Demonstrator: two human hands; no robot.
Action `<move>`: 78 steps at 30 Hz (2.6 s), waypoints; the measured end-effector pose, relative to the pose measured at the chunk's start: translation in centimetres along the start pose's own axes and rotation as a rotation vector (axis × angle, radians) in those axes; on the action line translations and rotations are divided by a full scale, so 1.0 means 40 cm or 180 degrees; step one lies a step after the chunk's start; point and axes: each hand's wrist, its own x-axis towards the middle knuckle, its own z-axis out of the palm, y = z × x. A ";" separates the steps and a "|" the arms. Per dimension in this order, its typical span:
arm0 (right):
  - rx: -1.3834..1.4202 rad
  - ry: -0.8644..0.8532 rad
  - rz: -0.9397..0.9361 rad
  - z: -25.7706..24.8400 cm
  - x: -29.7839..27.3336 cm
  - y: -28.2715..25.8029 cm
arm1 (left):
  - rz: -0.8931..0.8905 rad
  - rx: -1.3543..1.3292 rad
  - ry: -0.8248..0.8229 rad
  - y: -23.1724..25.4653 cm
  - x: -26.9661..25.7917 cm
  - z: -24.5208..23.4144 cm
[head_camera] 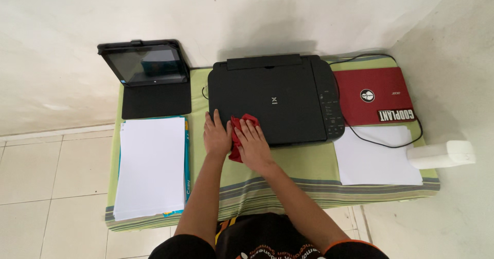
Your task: The person wipes the exterior and interior glass of a printer with a red cloth. They open the scanner lid, wipe the glass surface, and continue cleaning the top and sides of the printer.
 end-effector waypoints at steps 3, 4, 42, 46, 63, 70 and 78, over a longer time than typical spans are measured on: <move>0.0136 -0.0067 -0.0233 -0.016 -0.017 0.039 | 0.0023 0.0047 0.0003 0.001 0.006 0.004; 0.0078 -0.0197 -0.0103 -0.019 -0.027 0.062 | 0.0039 0.0055 -0.0006 -0.002 0.004 0.001; -0.0142 0.0469 0.1076 -0.061 -0.213 0.426 | 0.0004 -0.0476 -0.0241 -0.023 0.004 -0.013; -0.0323 0.0512 0.1635 -0.053 -0.186 0.441 | -0.0110 -0.0589 -0.0240 -0.019 0.006 -0.017; -0.0039 0.0097 -0.0801 0.015 -0.029 -0.017 | -0.0336 -0.2429 -0.0203 -0.139 0.029 0.039; -0.0265 0.0506 0.0564 -0.005 -0.196 0.322 | -0.0757 -0.2036 -0.0275 -0.078 -0.021 -0.020; -0.0123 0.0763 0.1649 -0.043 -0.165 0.481 | -0.0845 -0.1777 -0.0346 -0.060 -0.023 -0.036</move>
